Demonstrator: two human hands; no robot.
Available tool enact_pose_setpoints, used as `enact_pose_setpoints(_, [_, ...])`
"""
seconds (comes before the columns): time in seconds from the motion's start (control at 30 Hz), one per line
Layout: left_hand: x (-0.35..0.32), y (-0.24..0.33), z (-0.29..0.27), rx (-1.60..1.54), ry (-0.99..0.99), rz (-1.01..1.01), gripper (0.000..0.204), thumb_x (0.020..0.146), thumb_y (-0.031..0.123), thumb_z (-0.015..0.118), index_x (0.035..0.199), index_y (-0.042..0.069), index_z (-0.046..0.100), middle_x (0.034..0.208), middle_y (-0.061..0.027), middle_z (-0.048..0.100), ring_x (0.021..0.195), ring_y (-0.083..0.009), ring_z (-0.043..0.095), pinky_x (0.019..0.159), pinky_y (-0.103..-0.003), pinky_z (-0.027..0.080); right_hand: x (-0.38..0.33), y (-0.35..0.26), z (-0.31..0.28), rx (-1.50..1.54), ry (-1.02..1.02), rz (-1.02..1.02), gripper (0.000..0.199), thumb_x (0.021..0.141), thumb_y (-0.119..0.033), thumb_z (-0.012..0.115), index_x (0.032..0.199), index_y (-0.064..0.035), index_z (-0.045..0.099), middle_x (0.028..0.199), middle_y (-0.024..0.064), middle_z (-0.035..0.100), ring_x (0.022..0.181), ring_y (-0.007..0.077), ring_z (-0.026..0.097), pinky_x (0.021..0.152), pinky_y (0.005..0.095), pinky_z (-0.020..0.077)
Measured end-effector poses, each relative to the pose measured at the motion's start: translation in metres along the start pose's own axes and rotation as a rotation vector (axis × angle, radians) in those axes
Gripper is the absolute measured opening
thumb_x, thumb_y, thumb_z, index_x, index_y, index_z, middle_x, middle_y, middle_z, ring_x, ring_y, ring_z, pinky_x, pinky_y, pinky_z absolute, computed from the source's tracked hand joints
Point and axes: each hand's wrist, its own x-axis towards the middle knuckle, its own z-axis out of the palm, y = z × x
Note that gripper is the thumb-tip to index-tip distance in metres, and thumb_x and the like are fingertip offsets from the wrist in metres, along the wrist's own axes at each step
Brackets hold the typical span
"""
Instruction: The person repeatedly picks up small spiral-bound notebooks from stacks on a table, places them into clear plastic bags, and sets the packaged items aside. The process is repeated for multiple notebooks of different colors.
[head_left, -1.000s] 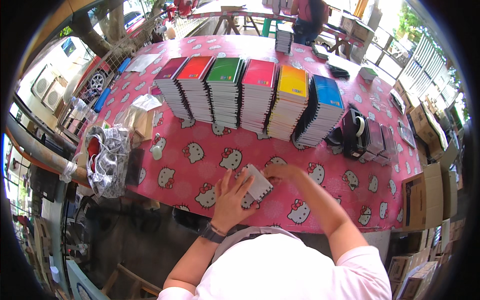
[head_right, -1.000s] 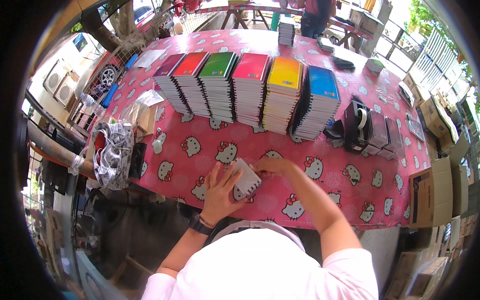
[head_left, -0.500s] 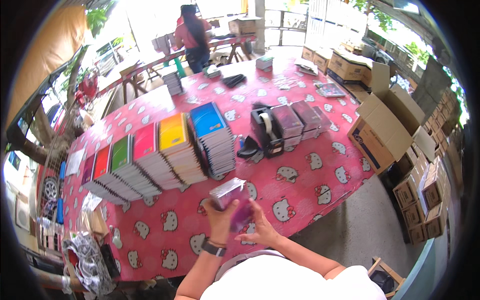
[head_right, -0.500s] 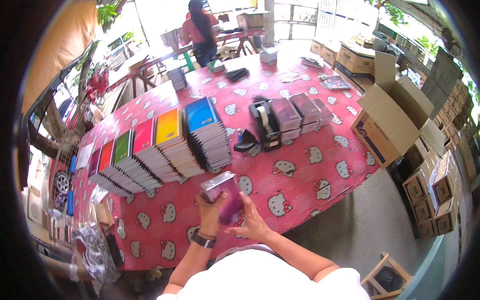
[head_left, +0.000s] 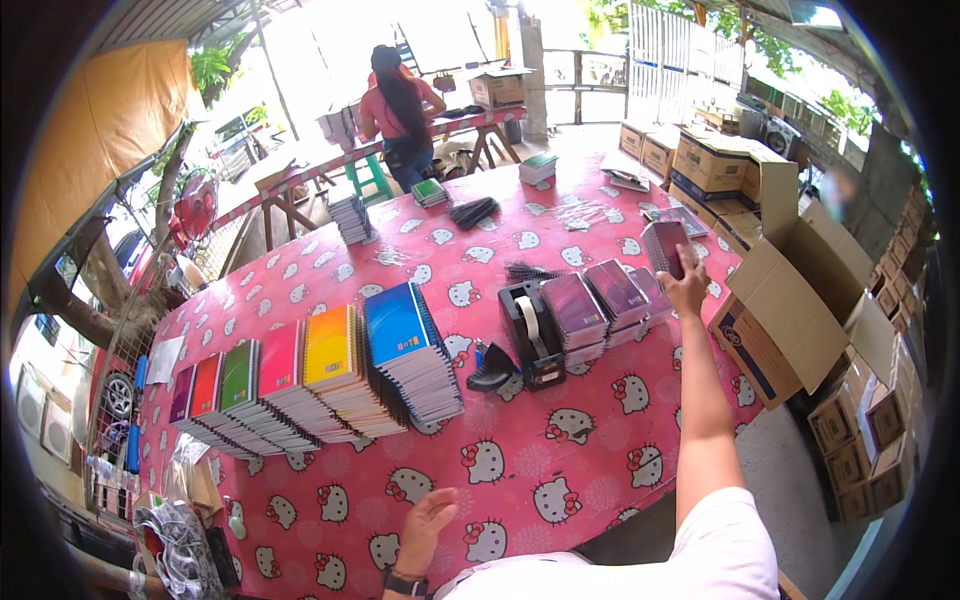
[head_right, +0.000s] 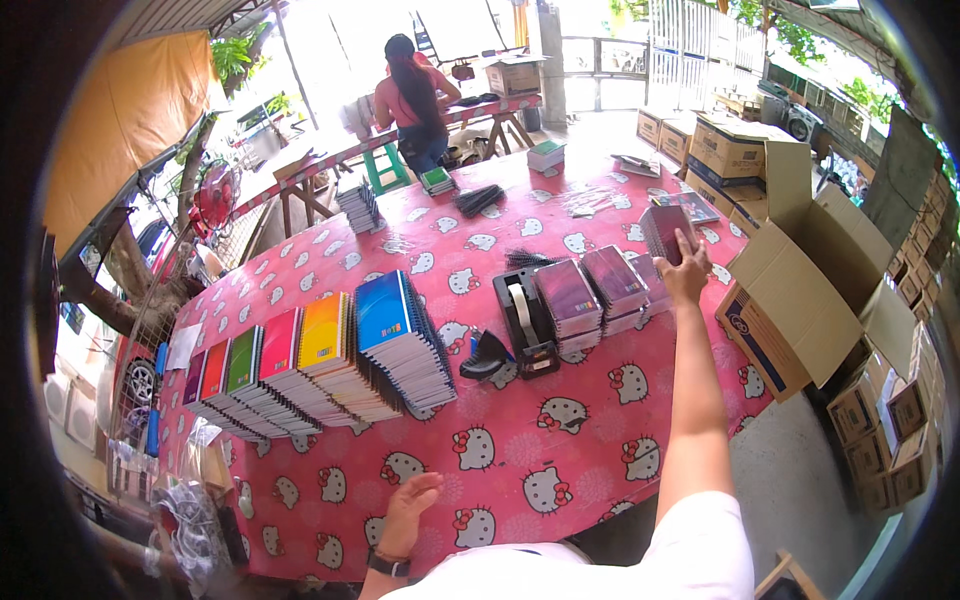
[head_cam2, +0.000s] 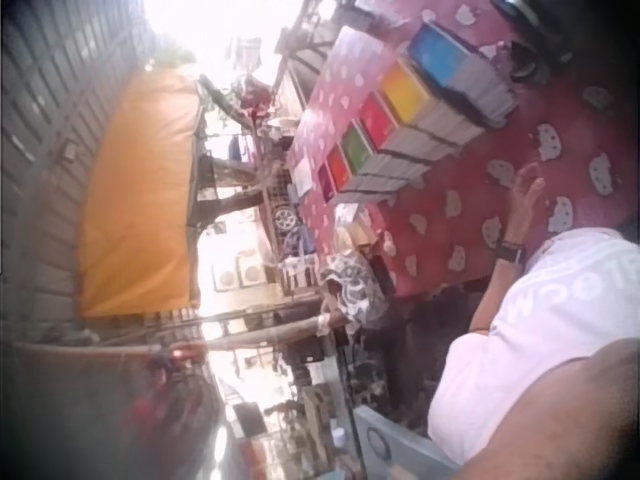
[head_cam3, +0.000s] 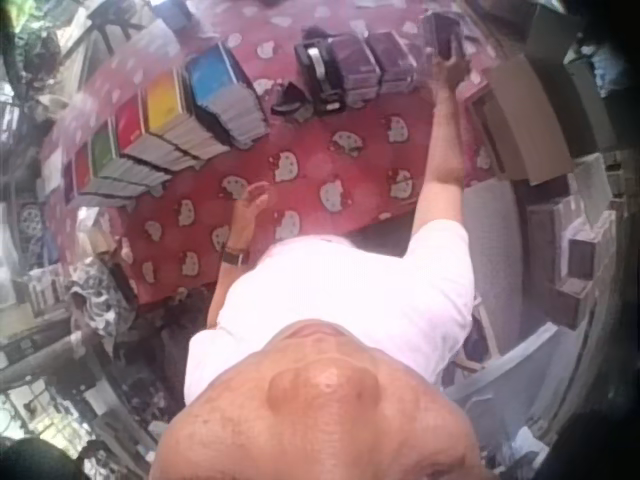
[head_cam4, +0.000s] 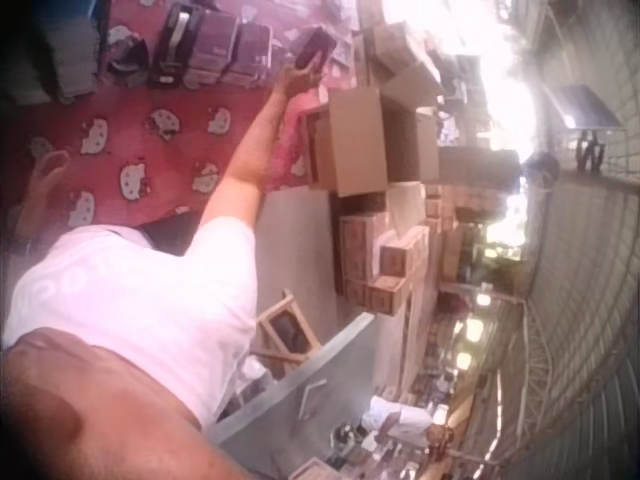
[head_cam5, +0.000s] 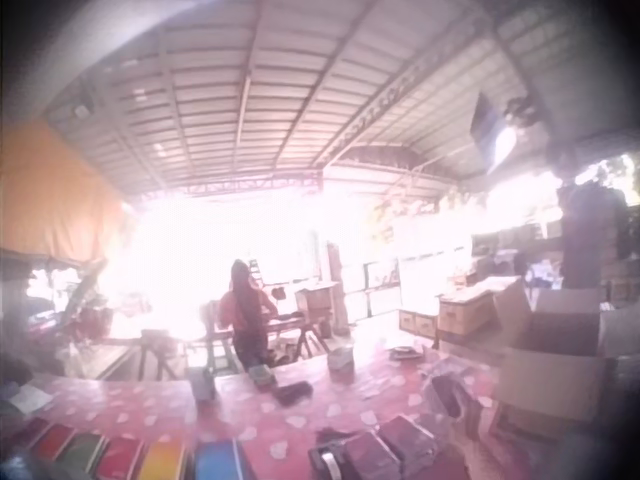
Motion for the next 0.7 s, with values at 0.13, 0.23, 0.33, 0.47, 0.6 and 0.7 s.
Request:
enact_pose_setpoints(0.13, [-0.006, -0.019, -0.024, -0.056, 0.141, 0.015, 0.025, 0.087, 0.012, 0.058, 0.111, 0.004, 0.057, 0.108, -0.0049, 0.060, 0.096, -0.0113, 0.056, 0.085, -0.024, 0.044, 0.002, 0.021, 0.038, -0.182, -0.564, 0.026, 0.058, 0.076, -0.050, 0.061, 0.131, -0.0385, 0.045, 0.147, 0.0199, 0.020, 0.134, 0.0395, 0.019, 0.107, 0.0496, 0.0243])
enact_pose_setpoints(0.23, [-0.020, -0.025, -0.039, -0.077, 0.265, 0.003, 0.026, 0.087, 0.013, 0.058, 0.111, 0.004, 0.057, 0.107, -0.0050, 0.060, 0.094, -0.0122, 0.057, 0.084, -0.025, 0.044, -0.004, -0.004, 0.057, -0.241, -0.625, 0.042, 0.062, 0.082, -0.060, 0.047, 0.137, -0.0322, 0.037, 0.148, 0.0179, 0.017, 0.136, 0.0391, 0.015, 0.108, 0.0538, 0.0140])
enact_pose_setpoints(0.33, [-0.030, -0.032, -0.050, -0.057, 0.313, 0.035, 0.026, 0.085, 0.013, 0.060, 0.109, 0.002, 0.057, 0.104, -0.0049, 0.061, 0.095, -0.0129, 0.057, 0.085, -0.026, 0.044, -0.011, -0.012, 0.076, -0.423, -0.596, -0.216, 0.061, 0.088, -0.059, 0.036, 0.140, -0.0265, 0.033, 0.147, 0.0153, 0.023, 0.136, 0.0366, 0.019, 0.107, 0.0594, 0.0079])
enact_pose_setpoints(0.47, [-0.035, -0.063, -0.076, -0.042, 0.280, 0.112, 0.028, 0.084, 0.013, 0.063, 0.110, 0.003, 0.058, 0.103, -0.0054, 0.061, 0.096, -0.0121, 0.057, 0.083, -0.026, 0.045, 0.005, -0.003, 0.086, -0.331, -0.515, -0.457, 0.046, 0.085, -0.031, 0.047, 0.128, -0.0128, 0.046, 0.130, 0.0177, 0.043, 0.120, 0.0334, 0.040, 0.099, 0.0465, 0.0279])
enact_pose_setpoints(0.6, [-0.058, -0.067, -0.094, -0.025, 0.360, 0.069, 0.027, 0.085, 0.015, 0.063, 0.109, 0.004, 0.059, 0.100, -0.0038, 0.062, 0.089, -0.0091, 0.058, 0.075, -0.024, 0.047, -0.052, -0.065, 0.068, 0.312, -0.162, -0.358, 0.027, 0.081, -0.005, 0.058, 0.107, 0.0002, 0.060, 0.103, 0.0151, 0.064, 0.095, 0.0268, 0.061, 0.087, 0.0348, 0.0460])
enact_pose_setpoints(0.7, [-0.096, -0.101, -0.117, -0.223, 0.520, 0.188, 0.027, 0.084, 0.016, 0.064, 0.108, 0.004, 0.059, 0.099, -0.0063, 0.064, 0.087, -0.0132, 0.061, 0.074, -0.027, 0.048, -0.212, -0.261, 0.013, 0.887, -0.647, -0.689, 0.015, 0.086, -0.007, 0.048, 0.089, -0.0007, 0.061, 0.083, 0.0050, 0.060, 0.078, 0.0135, 0.057, 0.071, 0.0260, 0.0455])
